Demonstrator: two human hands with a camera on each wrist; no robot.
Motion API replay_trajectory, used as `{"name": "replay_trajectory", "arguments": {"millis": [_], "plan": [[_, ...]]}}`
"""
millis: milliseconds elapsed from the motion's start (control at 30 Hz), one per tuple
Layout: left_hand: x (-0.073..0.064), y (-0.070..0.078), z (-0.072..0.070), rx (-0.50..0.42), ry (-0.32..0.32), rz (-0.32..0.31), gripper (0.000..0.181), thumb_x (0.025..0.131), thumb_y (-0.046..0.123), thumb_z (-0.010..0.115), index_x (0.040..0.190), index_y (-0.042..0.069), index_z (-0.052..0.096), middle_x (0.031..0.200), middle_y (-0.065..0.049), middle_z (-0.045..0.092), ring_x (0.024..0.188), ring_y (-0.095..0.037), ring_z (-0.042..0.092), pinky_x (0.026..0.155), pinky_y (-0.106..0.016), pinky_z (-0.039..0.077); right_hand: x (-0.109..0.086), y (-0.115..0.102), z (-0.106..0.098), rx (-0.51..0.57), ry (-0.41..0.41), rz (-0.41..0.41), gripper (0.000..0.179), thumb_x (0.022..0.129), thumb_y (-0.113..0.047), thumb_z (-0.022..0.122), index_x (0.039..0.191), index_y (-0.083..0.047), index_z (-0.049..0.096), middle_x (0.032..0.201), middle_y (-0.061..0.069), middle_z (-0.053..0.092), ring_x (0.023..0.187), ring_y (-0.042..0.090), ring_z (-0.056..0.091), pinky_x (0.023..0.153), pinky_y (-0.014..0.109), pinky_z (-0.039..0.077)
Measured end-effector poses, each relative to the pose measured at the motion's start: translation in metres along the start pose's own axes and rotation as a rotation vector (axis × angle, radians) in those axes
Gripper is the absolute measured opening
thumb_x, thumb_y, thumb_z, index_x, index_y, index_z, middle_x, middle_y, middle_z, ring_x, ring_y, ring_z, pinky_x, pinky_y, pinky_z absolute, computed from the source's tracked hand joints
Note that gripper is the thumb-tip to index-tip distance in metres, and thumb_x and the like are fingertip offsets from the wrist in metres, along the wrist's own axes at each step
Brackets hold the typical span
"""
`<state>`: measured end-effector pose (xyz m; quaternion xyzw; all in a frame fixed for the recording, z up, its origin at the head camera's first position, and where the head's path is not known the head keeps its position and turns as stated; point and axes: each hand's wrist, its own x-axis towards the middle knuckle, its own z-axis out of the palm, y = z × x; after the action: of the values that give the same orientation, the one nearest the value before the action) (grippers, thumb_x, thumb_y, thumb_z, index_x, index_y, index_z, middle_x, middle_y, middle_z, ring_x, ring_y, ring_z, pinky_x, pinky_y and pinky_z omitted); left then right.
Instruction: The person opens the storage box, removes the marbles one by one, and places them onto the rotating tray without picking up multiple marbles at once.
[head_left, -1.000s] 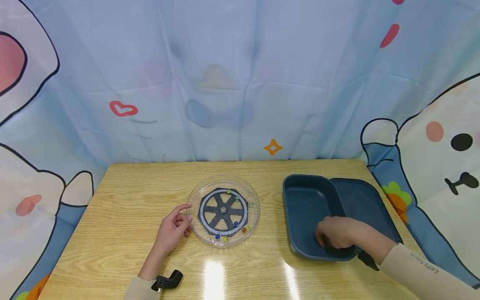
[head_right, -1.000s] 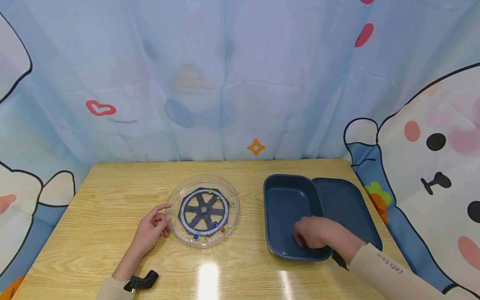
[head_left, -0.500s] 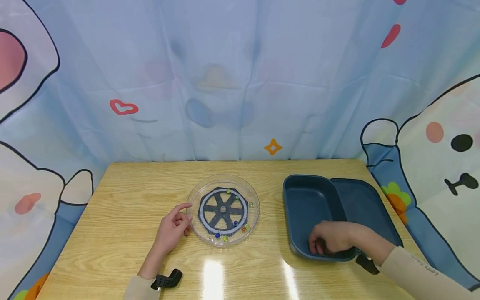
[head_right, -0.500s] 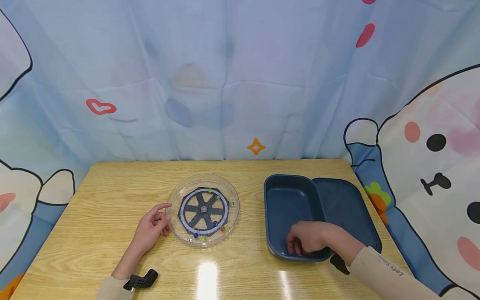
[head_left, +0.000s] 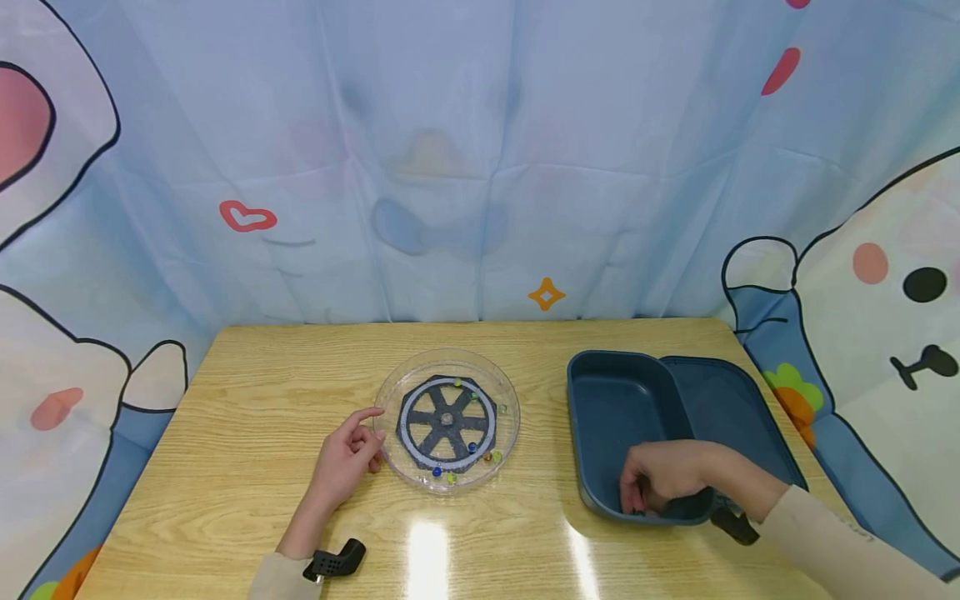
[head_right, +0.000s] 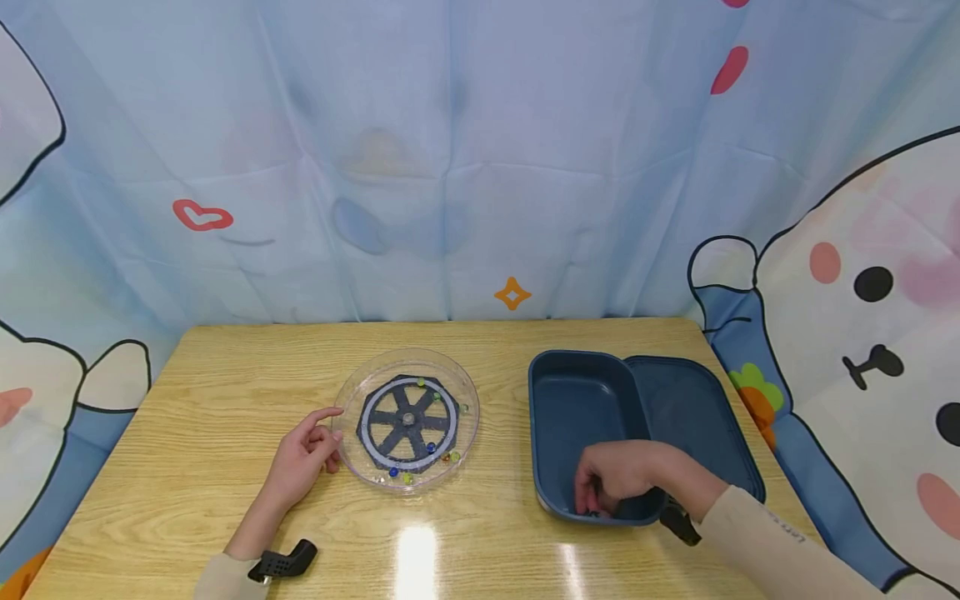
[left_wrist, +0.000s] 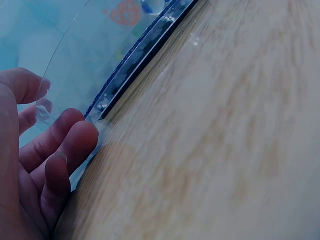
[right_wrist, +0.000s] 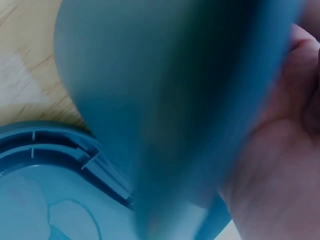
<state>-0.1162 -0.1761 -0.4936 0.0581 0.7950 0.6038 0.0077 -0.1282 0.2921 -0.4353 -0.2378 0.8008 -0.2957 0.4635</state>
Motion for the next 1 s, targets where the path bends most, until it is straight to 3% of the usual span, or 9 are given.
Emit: {"name": "replay_trajectory", "arguments": {"millis": [267, 567, 1000], "plan": [[0.0, 0.0, 0.0, -0.001, 0.004, -0.001, 0.036, 0.098, 0.0, 0.06, 0.134, -0.001, 0.057, 0.073, -0.018, 0.062, 0.057, -0.036, 0.062, 0.052, -0.033, 0.052, -0.003, 0.004, -0.005, 0.008, -0.04, 0.037, 0.022, 0.08, 0.008, 0.072, 0.089, -0.012, 0.076, 0.08, -0.001, 0.068, 0.073, 0.009, 0.064, 0.066, 0.023, 0.054], [-0.001, 0.001, 0.0, -0.002, 0.009, -0.009, 0.036, 0.098, 0.001, 0.061, 0.134, -0.001, 0.058, 0.073, -0.02, 0.062, 0.057, -0.036, 0.062, 0.052, -0.033, 0.051, -0.004, 0.013, -0.009, 0.12, -0.092, -0.114, 0.017, 0.08, 0.007, 0.071, 0.095, -0.001, 0.074, 0.085, 0.002, 0.07, 0.077, 0.008, 0.065, 0.068, 0.024, 0.055], [0.0, 0.001, 0.0, 0.002, 0.003, -0.016, 0.036, 0.098, 0.001, 0.061, 0.134, 0.0, 0.058, 0.073, -0.018, 0.062, 0.058, -0.036, 0.062, 0.052, -0.031, 0.051, -0.003, 0.012, -0.013, 0.232, -0.115, -0.231, 0.014, 0.087, 0.0, 0.071, 0.099, 0.007, 0.071, 0.09, 0.009, 0.073, 0.078, 0.009, 0.066, 0.069, 0.025, 0.056]]}}
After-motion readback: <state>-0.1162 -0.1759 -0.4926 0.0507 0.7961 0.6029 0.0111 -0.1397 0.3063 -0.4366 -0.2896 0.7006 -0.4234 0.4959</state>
